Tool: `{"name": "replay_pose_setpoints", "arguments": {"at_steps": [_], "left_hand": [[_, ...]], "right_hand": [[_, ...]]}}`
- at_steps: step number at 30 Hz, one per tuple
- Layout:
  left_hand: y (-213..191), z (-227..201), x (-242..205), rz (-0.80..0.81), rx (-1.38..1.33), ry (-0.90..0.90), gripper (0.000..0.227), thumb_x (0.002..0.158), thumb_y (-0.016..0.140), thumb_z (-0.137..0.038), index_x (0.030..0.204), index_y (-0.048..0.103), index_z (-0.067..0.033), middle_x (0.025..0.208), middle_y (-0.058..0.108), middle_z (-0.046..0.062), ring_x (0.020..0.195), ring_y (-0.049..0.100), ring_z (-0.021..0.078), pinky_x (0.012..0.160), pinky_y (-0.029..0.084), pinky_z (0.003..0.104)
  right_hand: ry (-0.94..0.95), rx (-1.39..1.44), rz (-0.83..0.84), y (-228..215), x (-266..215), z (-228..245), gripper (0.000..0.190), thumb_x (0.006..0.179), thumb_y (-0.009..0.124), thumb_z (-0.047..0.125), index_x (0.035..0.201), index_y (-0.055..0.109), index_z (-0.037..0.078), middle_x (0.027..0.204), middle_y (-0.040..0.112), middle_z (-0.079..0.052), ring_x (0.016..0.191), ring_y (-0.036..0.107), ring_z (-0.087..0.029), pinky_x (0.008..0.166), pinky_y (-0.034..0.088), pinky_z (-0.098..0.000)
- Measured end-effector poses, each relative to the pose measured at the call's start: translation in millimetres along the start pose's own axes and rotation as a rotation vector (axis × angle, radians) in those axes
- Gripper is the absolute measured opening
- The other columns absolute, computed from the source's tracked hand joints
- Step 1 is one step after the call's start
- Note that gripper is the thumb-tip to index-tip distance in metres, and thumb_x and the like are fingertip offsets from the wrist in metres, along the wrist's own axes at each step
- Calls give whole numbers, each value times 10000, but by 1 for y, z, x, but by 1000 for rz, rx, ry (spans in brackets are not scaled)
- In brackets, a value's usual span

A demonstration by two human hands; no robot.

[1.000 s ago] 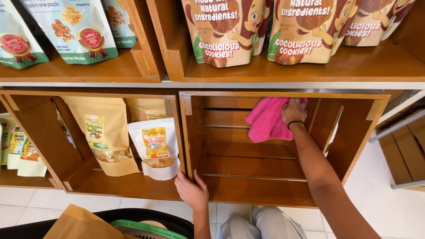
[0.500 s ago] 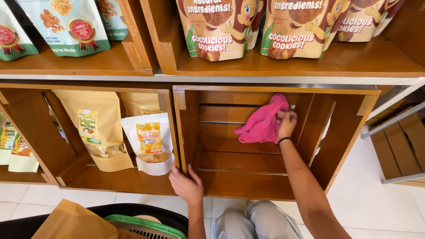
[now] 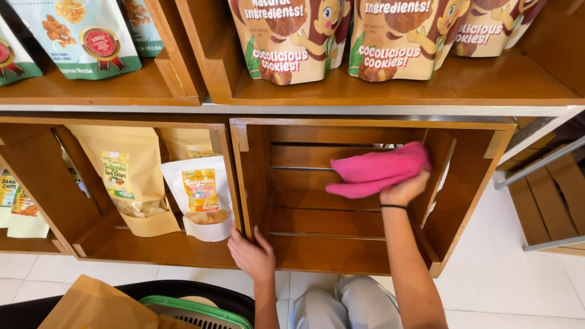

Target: Clean and organize products on wooden shelves in a grocery store using a cleaning cloth.

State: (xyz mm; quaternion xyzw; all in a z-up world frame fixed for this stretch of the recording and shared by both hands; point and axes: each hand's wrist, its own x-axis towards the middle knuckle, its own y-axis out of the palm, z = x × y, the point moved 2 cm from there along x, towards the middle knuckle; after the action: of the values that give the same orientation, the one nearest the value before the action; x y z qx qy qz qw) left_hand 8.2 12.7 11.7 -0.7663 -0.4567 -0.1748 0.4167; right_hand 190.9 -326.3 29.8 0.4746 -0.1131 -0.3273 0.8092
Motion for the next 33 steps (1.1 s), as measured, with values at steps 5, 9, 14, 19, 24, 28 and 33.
{"name": "replay_pose_setpoints", "arguments": {"at_steps": [5,9,14,19,24,28,33], "left_hand": [[0,1,-1,5,0,4,553,983,674,-185,1450,456,13,1066,570,219,982,555,435,848,458,505],[1,0,1,5,-5,-9,555,974,674,-181,1447,461,14,1069,575,217,983,561,432,848,462,503],[3,3,-1,-7,-12,3,546,978,675,-186,1438,463,17,1091,579,226,999,561,437,859,465,501],[3,2,0,14,-27,9,534,989,670,-179,1440,467,21,1106,585,227,1008,562,436,866,464,503],[1,-3,1,-37,-30,17,520,999,658,-185,1439,467,16,1135,585,231,1032,565,435,888,461,504],[2,2,1,-12,-27,-25,525,985,668,-190,1430,481,16,1090,583,219,1004,564,431,877,460,503],[5,4,-2,-25,-29,-21,510,980,667,-192,1412,485,9,1098,591,211,998,566,418,861,458,495]], "right_hand": [[-549,-521,230,-41,56,-26,300,993,513,199,1207,568,-4,1217,629,-166,1180,606,-338,1086,512,-474],[-719,-1581,526,-64,122,-79,489,1030,618,252,1358,534,-101,1335,539,-324,1286,506,-489,1153,377,-484],[-692,-1817,507,-40,88,-59,548,922,644,220,1333,526,-122,1431,441,-358,1292,459,-509,1127,368,-500],[-782,-1817,673,-44,89,-67,616,875,623,145,1406,493,-139,1413,458,-351,1314,451,-513,1127,381,-508],[-745,-1889,779,-52,102,-82,621,884,600,217,1408,519,-105,1456,467,-344,1321,456,-481,1096,381,-496],[-621,-1895,778,-15,55,-101,594,899,565,254,1399,543,-66,1484,493,-290,1347,494,-436,1144,404,-465],[-513,-1850,932,-5,39,-126,600,881,583,251,1403,545,-43,1501,507,-244,1350,492,-425,1173,395,-438]]}}
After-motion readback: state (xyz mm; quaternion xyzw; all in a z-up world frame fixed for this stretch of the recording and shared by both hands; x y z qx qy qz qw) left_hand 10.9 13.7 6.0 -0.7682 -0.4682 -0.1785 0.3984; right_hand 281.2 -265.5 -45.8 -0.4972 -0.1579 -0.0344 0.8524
